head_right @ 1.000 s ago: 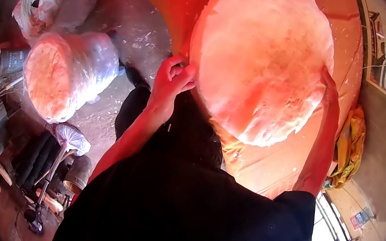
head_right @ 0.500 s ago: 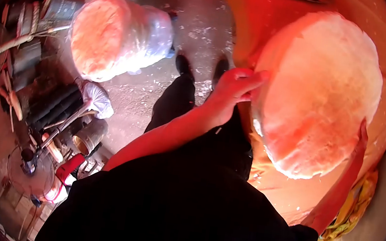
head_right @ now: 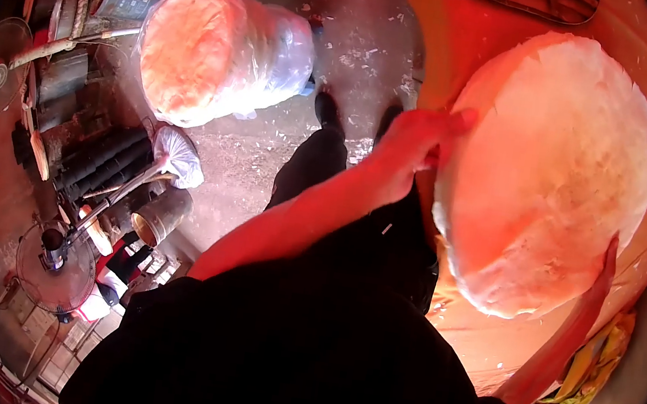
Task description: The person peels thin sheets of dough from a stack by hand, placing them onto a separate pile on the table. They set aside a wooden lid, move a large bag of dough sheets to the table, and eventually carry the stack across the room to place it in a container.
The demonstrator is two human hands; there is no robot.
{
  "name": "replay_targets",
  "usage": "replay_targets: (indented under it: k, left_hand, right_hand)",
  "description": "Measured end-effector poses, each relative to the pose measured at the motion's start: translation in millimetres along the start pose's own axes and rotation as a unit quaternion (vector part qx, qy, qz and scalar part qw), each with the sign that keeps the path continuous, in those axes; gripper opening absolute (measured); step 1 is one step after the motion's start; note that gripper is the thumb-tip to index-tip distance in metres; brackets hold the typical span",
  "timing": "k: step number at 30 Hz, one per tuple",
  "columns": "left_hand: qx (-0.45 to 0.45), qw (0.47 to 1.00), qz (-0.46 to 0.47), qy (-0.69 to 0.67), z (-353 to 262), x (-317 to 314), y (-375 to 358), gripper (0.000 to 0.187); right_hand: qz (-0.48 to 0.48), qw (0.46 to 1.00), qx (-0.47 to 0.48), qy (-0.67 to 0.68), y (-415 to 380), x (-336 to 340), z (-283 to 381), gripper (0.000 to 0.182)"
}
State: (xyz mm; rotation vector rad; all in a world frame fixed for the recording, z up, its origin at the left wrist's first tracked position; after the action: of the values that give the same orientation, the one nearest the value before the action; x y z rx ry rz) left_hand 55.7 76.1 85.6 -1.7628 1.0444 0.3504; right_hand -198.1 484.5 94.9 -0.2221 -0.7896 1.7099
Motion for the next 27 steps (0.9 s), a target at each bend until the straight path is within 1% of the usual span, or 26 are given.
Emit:
replay_targets:
  k: [2, 4, 5, 6, 8, 9, 10, 12, 15, 16, 18, 19, 22, 23, 24, 26, 27]
  left_hand:
    - [0.034, 0.997, 0.008, 0.061, -10.1, 29.0, 17.7, 0.033]
    - [0.02, 0.997, -0.015, 0.078, -29.9, 42.6, 26.1, 0.037]
    - [0.004, 0.998, -0.022, 0.064, -45.2, 40.0, 24.5, 0.048]
    - [0.018, 0.991, -0.043, 0.129, -50.8, 46.9, 29.4, 0.053]
    - [0.024, 0.99, -0.059, 0.126, -53.6, 44.2, 32.3, 0.055]
    - [-0.061, 0.983, -0.032, 0.169, -45.1, 46.7, 41.0, 0.055]
    - [-0.146, 0.967, -0.005, 0.209, -28.4, 51.6, 52.9, 0.054]
    - [-0.208, 0.942, 0.009, 0.264, -22.6, 52.1, 57.7, 0.054]
    - [-0.157, 0.939, -0.021, 0.306, -33.9, 39.2, 41.2, 0.053]
    - [-0.156, 0.936, -0.028, 0.314, -36.9, 36.6, 36.0, 0.052]
    - [-0.168, 0.942, -0.041, 0.289, -34.5, 38.9, 26.1, 0.049]
    - [-0.181, 0.949, -0.042, 0.255, -24.3, 44.6, 27.2, 0.047]
    - [-0.14, 0.979, -0.043, 0.141, -15.9, 58.6, 8.2, 0.039]
    - [-0.097, 0.991, -0.038, 0.078, -21.7, 63.0, -1.6, 0.039]
    - [-0.054, 0.998, -0.039, 0.014, -27.5, 67.4, -11.7, 0.04]
    - [-0.048, 0.997, -0.038, -0.054, -31.9, 91.3, -32.4, 0.04]
    - [-0.054, 0.995, -0.041, -0.073, -33.3, 106.5, -44.2, 0.04]
  right_hand:
    - [-0.011, 0.999, -0.018, 0.027, -27.9, -22.4, -9.2, 0.067]
    - [-0.003, 0.998, -0.017, 0.056, -45.0, -26.8, -38.8, 0.067]
    - [0.004, 0.998, -0.01, 0.07, -52.0, -27.4, -56.0, 0.067]
    - [0.005, 0.996, -0.013, 0.085, -53.9, -28.1, -66.2, 0.067]
    - [-0.005, 0.993, -0.032, 0.114, -63.1, -44.0, -71.2, 0.067]
    - [-0.015, 0.991, -0.047, 0.127, -66.3, -49.8, -70.1, 0.068]
    - [0.004, 0.987, -0.056, 0.153, -66.0, -48.3, -71.2, 0.068]
    - [0.047, 0.975, -0.072, 0.204, -60.2, -46.7, -73.4, 0.068]
    - [-0.038, 0.998, 0.0, 0.059, -79.3, -56.3, -57.6, 0.071]
    - [-0.042, 0.994, -0.015, 0.096, -82.6, -59.9, -56.5, 0.072]
    - [-0.041, 0.983, -0.045, 0.172, -86.9, -72.0, -54.9, 0.074]
    - [-0.064, 0.984, -0.068, 0.154, -87.8, -79.4, -51.2, 0.074]
    - [-0.078, 0.993, -0.05, 0.077, -82.7, -67.0, -56.9, 0.071]
    - [-0.088, 0.996, -0.024, 0.024, -80.7, -62.2, -58.2, 0.07]
    - [-0.07, 0.996, -0.03, 0.035, -79.6, -60.7, -59.7, 0.071]
    - [-0.033, 0.997, -0.042, 0.051, -85.6, -77.8, -46.6, 0.073]
    - [0.041, 0.995, -0.026, 0.084, -76.7, -75.8, -52.2, 0.074]
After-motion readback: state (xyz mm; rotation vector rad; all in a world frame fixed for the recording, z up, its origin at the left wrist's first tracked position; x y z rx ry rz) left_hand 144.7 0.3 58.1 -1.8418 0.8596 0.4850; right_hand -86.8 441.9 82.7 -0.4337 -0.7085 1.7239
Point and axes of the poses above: each hand's wrist, its own y-axis towards the middle knuckle, its own x-axis out of the back of the hand, z = x × y, the point moved 1 cm from there along y, towards the middle knuckle, and after that the axes turned 6 degrees about z, right-handed, at the moved point
